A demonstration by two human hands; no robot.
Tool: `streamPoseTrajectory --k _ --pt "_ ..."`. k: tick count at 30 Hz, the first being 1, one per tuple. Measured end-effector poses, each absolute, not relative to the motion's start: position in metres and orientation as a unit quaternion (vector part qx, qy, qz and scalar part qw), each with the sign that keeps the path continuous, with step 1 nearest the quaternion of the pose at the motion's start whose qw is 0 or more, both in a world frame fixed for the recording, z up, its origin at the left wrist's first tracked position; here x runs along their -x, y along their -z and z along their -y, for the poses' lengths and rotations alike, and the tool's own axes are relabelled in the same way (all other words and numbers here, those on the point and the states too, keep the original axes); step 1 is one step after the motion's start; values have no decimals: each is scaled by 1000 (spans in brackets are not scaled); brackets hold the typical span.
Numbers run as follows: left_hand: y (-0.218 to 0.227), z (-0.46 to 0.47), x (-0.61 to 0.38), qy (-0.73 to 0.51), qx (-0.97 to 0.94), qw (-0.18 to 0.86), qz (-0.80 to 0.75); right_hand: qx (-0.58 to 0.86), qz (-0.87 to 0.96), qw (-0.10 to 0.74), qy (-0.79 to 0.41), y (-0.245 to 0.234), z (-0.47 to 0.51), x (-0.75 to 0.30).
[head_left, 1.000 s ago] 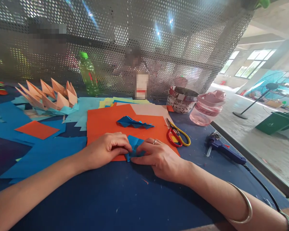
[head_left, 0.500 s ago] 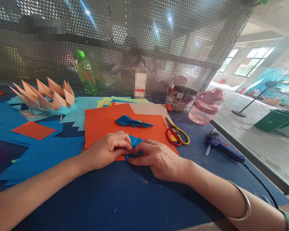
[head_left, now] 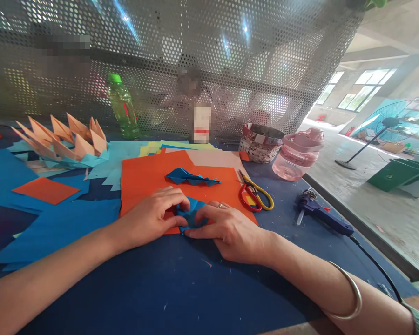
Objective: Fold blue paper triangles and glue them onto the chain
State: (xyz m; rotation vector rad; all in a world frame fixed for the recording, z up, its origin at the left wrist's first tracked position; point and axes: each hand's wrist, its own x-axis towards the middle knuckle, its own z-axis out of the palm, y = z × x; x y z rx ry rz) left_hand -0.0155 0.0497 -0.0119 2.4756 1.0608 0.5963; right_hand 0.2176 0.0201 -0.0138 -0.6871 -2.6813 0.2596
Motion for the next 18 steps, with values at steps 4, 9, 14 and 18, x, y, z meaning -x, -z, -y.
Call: streamPoseTrajectory --k 4,9,14,18 --pt "13 -51 15 -207 -891 178 -363 248 946 186 -97 15 -20 -217" --pt "16 -52 17 -224 -895 176 -344 236 944 210 -97 18 -22 -216" --pt "19 -52 20 -238 -905 148 -320 235 942 217 -101 20 -22 -216" --pt "19 -51 20 -233 -909 127 -321 235 943 215 -98 19 -21 -215"
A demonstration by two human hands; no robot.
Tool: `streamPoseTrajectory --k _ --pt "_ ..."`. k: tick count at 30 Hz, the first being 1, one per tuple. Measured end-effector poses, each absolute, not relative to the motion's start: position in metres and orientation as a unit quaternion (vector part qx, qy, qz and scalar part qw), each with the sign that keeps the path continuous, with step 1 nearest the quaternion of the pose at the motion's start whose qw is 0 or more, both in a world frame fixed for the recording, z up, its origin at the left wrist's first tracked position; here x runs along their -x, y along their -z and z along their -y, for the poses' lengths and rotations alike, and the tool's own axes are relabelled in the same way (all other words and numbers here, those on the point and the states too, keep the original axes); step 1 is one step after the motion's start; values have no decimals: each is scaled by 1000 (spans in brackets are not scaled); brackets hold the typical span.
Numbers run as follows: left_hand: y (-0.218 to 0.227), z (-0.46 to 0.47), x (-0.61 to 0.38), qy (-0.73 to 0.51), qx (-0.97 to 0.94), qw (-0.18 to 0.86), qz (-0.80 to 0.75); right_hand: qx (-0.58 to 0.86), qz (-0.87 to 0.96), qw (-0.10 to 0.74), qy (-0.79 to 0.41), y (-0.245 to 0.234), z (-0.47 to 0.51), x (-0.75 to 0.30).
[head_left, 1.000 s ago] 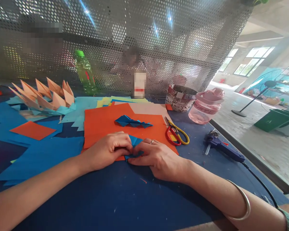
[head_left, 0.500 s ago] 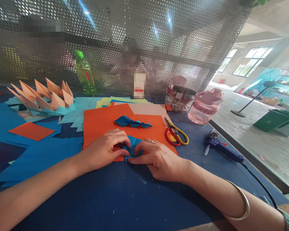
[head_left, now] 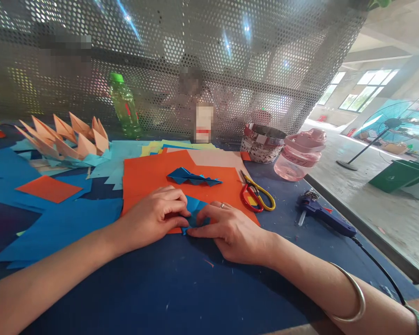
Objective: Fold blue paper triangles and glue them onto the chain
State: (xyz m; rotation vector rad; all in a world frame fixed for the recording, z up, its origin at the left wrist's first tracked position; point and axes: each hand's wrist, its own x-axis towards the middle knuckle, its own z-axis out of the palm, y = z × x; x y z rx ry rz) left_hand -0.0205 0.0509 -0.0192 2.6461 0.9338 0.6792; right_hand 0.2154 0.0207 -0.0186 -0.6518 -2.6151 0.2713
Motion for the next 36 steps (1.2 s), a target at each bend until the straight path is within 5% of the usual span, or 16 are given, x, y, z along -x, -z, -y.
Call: streamPoseTrajectory --k 36 --pt "16 -47 12 -267 -814 215 -469 257 953 124 -103 10 -13 -213"
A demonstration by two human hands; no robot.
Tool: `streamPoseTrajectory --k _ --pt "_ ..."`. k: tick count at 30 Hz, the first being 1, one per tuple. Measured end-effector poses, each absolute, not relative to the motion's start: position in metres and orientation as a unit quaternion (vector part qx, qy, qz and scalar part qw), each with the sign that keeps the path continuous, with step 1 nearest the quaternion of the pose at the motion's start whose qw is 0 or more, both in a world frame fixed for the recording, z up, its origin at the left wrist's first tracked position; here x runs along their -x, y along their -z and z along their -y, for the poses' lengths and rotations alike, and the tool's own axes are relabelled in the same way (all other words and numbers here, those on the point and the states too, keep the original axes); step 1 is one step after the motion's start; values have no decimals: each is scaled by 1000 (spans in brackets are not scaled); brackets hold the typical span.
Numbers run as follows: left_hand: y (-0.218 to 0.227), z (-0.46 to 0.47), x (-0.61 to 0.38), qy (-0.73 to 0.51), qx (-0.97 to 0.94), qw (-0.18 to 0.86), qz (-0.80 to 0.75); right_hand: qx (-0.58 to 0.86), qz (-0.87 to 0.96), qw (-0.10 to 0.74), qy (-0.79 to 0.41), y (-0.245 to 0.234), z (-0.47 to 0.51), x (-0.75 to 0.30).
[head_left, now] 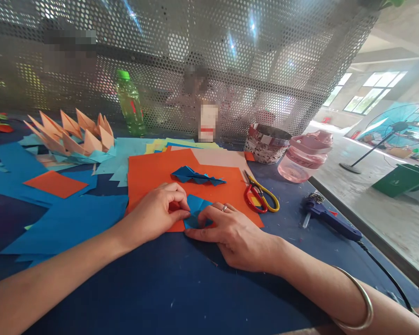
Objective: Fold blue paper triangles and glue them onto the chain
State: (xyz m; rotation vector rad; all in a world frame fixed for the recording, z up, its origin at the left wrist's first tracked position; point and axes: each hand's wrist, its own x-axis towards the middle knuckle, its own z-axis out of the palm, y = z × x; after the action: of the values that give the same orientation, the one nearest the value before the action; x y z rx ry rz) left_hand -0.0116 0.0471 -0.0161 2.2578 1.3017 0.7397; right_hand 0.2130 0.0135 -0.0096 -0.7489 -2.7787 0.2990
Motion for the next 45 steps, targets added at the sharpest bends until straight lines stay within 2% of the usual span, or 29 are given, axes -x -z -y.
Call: streamPoseTrajectory --k 18,24,30,45 --pt "21 -52 17 -237 -820 54 -518 259 953 124 -92 9 -12 -212" --pt "15 -29 -1 -245 -842 30 -479 256 953 130 -99 9 -12 -211" --pt "15 -29 -2 -182 -843 -57 -502 256 952 134 -98 9 -12 -212" --pt "10 -34 9 -171 -838 -170 -489 265 951 129 -91 9 -12 -212"
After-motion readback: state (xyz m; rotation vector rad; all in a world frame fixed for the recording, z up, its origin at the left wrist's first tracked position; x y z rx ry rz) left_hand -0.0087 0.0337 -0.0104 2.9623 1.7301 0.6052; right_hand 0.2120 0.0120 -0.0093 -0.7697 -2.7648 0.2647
